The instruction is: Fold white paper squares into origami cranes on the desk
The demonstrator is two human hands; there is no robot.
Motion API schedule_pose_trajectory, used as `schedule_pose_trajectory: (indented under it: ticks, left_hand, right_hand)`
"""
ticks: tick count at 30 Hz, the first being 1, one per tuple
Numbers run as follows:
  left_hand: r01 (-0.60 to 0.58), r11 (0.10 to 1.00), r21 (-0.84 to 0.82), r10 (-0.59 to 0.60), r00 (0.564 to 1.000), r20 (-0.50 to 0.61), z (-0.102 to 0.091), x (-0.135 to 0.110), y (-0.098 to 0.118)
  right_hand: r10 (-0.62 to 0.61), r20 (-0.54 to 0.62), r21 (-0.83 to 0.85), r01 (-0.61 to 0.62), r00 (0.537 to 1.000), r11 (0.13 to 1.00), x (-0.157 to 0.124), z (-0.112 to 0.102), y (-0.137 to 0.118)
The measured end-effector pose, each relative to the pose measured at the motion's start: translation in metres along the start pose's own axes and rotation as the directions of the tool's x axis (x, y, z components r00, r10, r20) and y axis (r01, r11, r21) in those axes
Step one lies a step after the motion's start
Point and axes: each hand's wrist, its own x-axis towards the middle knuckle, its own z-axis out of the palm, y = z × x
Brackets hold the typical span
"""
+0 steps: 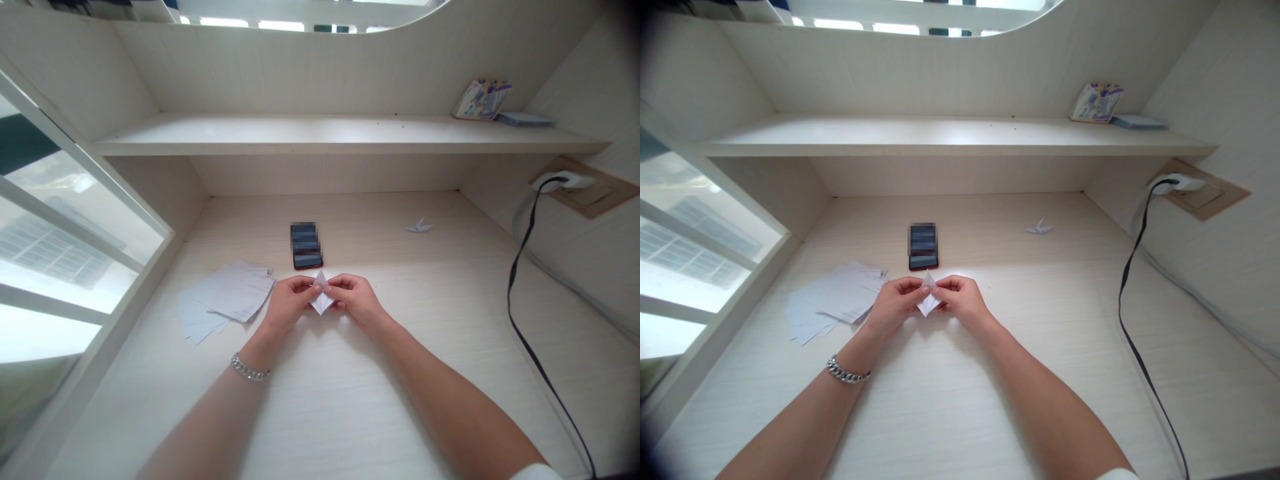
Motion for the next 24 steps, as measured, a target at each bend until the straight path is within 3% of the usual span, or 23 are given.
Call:
schedule_pose_trajectory:
  ticks: [24]
  left_hand:
    - [-0.019,0.998,0.053,0.019,1.0,-0.009,-0.006,0.0028,-0.0068]
  right_hand:
    - [-0.003,-0.029,-0.056,0.001,1.0,0.998,-0.0007,0.0021,-0.0035]
